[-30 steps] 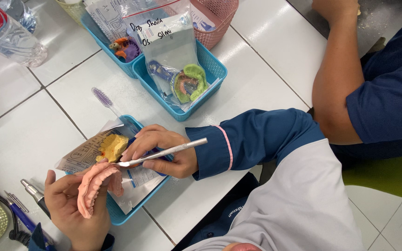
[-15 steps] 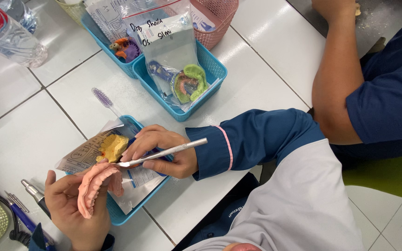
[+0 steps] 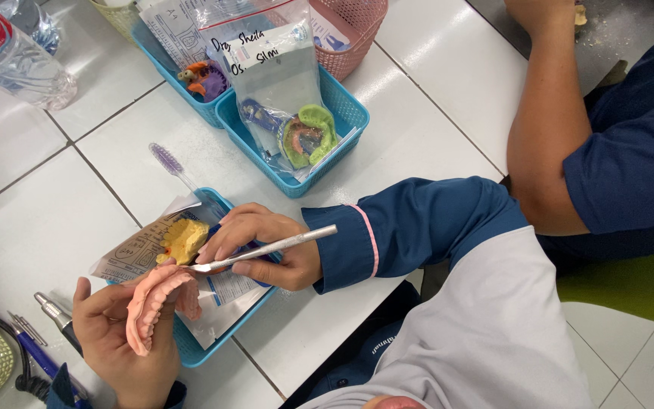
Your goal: The person removes a pink denture from a yellow mold and uses a metal carving tool to trim and smooth the denture's edges and surfaces. The person rotates the denture to access different areas while working at a tiled workbench.
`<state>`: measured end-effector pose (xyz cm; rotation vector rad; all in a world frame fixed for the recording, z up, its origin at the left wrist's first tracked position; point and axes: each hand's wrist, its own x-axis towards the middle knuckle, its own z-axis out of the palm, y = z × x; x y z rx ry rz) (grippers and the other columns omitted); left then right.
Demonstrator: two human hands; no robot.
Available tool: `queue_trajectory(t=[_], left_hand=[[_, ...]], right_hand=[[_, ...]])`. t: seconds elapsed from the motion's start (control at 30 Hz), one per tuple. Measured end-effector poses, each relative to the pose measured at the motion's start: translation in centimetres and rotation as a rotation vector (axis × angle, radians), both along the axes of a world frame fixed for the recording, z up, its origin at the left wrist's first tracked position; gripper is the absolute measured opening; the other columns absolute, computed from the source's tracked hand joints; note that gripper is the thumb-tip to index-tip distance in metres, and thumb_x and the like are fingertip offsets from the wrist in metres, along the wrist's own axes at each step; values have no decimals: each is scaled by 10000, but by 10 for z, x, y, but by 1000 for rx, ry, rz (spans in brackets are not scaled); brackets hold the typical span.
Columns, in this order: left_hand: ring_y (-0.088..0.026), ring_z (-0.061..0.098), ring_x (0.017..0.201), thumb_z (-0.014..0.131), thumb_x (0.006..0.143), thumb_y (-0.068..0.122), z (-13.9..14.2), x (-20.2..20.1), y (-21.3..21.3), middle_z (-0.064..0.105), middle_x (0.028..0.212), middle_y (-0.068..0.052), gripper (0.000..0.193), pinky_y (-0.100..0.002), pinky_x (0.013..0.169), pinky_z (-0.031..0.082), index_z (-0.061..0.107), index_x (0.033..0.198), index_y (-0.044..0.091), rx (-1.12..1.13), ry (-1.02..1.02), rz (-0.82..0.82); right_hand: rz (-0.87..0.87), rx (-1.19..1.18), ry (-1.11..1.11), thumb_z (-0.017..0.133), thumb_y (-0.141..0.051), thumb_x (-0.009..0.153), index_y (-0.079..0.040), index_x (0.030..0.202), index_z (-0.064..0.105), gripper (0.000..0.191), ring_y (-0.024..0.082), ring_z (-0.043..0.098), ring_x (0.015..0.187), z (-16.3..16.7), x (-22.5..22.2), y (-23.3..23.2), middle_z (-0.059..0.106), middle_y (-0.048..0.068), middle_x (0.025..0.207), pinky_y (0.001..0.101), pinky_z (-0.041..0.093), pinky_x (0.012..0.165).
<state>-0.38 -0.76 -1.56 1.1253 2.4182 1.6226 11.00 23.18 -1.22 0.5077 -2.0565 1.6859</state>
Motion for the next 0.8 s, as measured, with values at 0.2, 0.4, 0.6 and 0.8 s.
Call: queue_trajectory(t=[0.2, 0.4, 0.6, 0.8], left_hand=[[-99, 708, 992, 690, 1060, 135, 1, 0, 0, 748, 1051, -49, 366, -428, 1374, 130, 383, 1243, 51, -16, 12, 3], [-95, 710, 985, 691, 1065, 142, -1, -1, 0, 747, 1054, -51, 365, -414, 1333, 153, 385, 1244, 57, 16, -12, -7], [-108, 714, 984, 689, 1062, 127, -2, -1, 0, 750, 1050, -61, 358, -422, 1373, 146, 388, 1239, 48, 7, 3, -9], [-93, 707, 962, 706, 1057, 139, -3, -1, -1, 729, 1046, -29, 394, -421, 1329, 167, 393, 1270, 34, 15, 7, -1]], right_hand=[[6, 0, 0, 587, -49, 1077, -133, 1309, 518, 256, 164, 631, 1298, 0, -1, 0, 683, 75, 1304, 364, 308, 1176], [1, -2, -6, 589, -50, 1074, -135, 1305, 521, 255, 165, 631, 1297, 0, -1, -1, 684, 75, 1304, 364, 304, 1178], [6, 2, -11, 591, -50, 1069, -130, 1301, 523, 255, 171, 631, 1294, 0, 0, 0, 685, 83, 1300, 375, 296, 1202], [-6, 12, 8, 592, -56, 1073, -123, 1300, 521, 248, 173, 636, 1290, 1, -1, 0, 687, 89, 1296, 379, 309, 1206]])
